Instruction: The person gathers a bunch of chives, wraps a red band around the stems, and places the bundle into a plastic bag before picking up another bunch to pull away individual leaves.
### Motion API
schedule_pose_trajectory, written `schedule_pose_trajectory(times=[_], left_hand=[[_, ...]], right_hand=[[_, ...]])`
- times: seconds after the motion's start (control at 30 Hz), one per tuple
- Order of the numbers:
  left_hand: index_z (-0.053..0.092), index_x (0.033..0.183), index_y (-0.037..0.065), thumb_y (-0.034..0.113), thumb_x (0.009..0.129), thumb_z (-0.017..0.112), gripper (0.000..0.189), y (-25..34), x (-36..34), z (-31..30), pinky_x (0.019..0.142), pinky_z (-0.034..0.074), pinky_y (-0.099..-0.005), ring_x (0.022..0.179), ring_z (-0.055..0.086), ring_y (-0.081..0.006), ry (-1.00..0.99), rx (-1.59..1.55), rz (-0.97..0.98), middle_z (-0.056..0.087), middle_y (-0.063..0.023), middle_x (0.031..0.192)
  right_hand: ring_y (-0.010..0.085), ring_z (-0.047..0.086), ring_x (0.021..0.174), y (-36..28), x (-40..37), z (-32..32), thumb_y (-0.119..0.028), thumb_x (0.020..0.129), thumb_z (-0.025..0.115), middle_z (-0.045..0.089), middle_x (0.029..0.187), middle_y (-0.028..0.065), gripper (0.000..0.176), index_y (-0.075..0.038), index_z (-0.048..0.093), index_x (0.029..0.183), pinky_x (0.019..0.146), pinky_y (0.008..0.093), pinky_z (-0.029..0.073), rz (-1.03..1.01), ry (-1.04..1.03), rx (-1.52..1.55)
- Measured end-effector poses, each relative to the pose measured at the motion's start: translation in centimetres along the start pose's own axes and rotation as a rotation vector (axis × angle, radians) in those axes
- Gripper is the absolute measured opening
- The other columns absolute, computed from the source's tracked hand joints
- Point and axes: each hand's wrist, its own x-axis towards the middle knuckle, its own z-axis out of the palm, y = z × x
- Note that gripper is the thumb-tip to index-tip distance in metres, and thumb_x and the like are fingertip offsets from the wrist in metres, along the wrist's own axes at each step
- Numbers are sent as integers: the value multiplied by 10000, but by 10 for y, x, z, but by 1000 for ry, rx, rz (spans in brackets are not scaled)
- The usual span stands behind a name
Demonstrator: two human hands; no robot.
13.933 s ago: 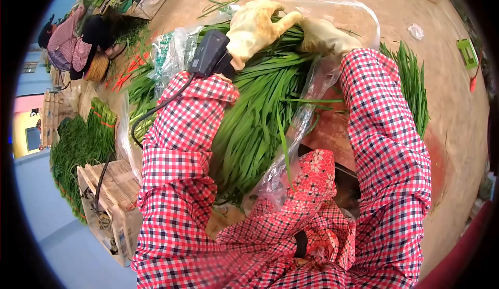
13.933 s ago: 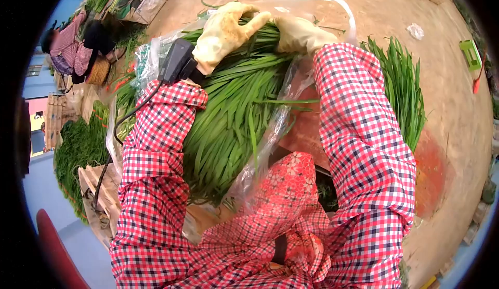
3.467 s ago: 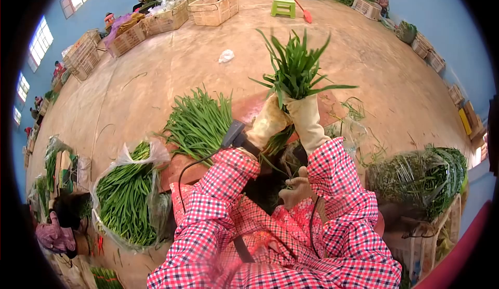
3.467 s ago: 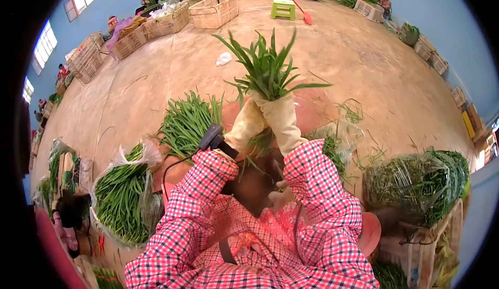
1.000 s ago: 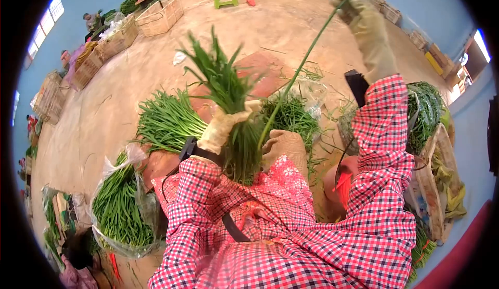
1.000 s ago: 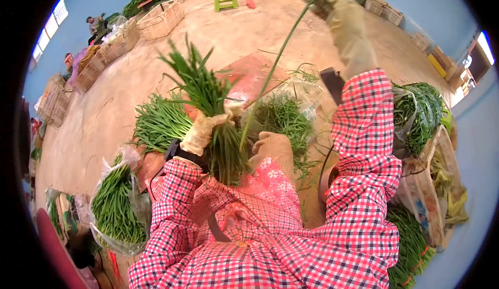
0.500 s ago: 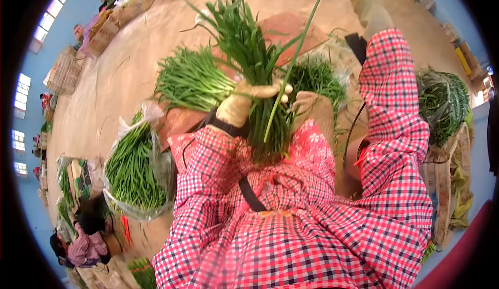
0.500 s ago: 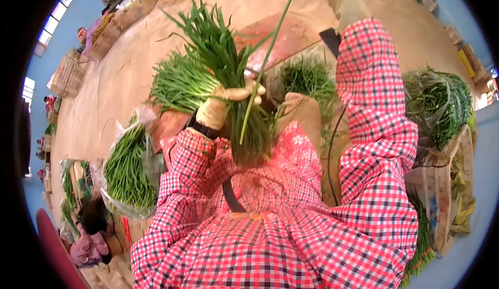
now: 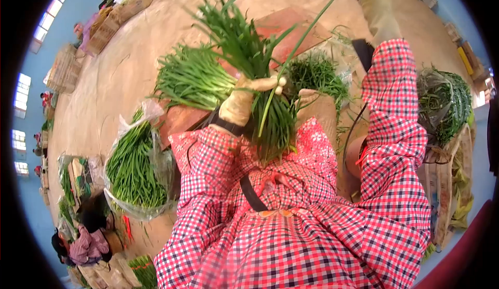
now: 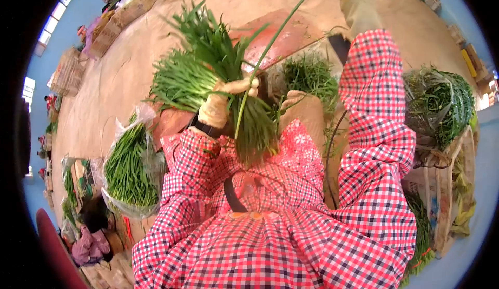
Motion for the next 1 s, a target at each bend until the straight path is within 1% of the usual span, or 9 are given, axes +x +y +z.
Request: schedule_pose_trajectory(times=[0.13, 0.27, 0.47, 0.63, 0.73, 0.77, 0.83, 0.9, 1.0], left_hand=[[669, 1033, -1, 248, 876, 671, 294, 7, 9, 13, 650, 484, -240, 703, 605, -125, 155, 71, -99, 659, -34, 839], [656, 1046, 15, 195, 882, 651, 242, 13, 11, 20, 633, 498, -253, 697, 616, -144, 223, -157, -280, 664, -39, 838], [658, 1008, 31, 183, 883, 653, 197, 3, 21, 22, 632, 523, -260, 716, 631, -146, 319, -199, -265, 665, -43, 829], [674, 1037, 24, 200, 902, 634, 226, 5, 20, 23, 642, 513, -252, 685, 628, -132, 321, -135, -262, 679, -20, 810], [607, 1184, 4, 284, 1000, 464, 364, -23, 15, 11, 917, 502, -329, 1022, 624, -202, 33, 163, 304, 658, -121, 1088], [574, 1235, 17, 310, 1025, 388, 406, -21, 20, -1, 1019, 444, -357, 1143, 567, -230, -93, 125, 173, 616, -156, 1199], [545, 1276, 11, 259, 1027, 406, 377, -23, 42, -22, 1025, 438, -340, 1146, 561, -234, 70, -77, -196, 588, -181, 1274], [571, 1268, -6, 234, 1013, 424, 381, -31, 53, -34, 968, 470, -324, 1122, 569, -217, -260, -21, -35, 615, -158, 1242], [586, 1273, -1, 217, 1006, 429, 379, -12, 38, 3, 939, 492, -327, 1143, 571, -204, -62, 602, 270, 632, -128, 1227]], right_hand=[[193, 680, 988, -35, -38, 11, -270, 993, 561, 713, 1087, 111, 284, -36, 688, 1093, 836, 287, 529, -56, 108, -72], [219, 705, 874, -56, -80, 22, -218, 1008, 518, 719, 1002, 145, 282, 0, 696, 1032, 750, 310, 582, -130, 260, -30], [225, 700, 898, -59, -129, 22, -259, 1003, 520, 714, 1026, 154, 315, 2, 690, 1050, 796, 305, 591, -296, 248, 23], [196, 699, 912, -66, -147, 15, -113, 967, 586, 722, 1011, 125, 173, -28, 703, 1062, 802, 308, 585, -367, 325, -88], [188, 700, 912, -65, -165, 25, -96, 960, 587, 724, 1003, 120, 165, -10, 697, 1047, 820, 311, 584, -430, 160, -200], [180, 695, 894, -58, -173, 30, -69, 946, 591, 723, 1011, 116, 155, -1, 692, 1042, 792, 315, 579, -512, 142, -115], [172, 687, 876, -58, -171, 39, -14, 913, 599, 717, 1035, 109, 172, 10, 673, 1067, 749, 331, 578, -650, 161, -136], [183, 692, 890, -93, -170, 26, 4, 900, 590, 707, 1047, 112, 245, -9, 652, 1137, 757, 326, 591, -586, 274, -198], [182, 692, 870, -129, -158, -1, -21, 912, 587, 705, 1047, 111, 251, -11, 647, 1155, 739, 314, 588, -552, 360, -236]])
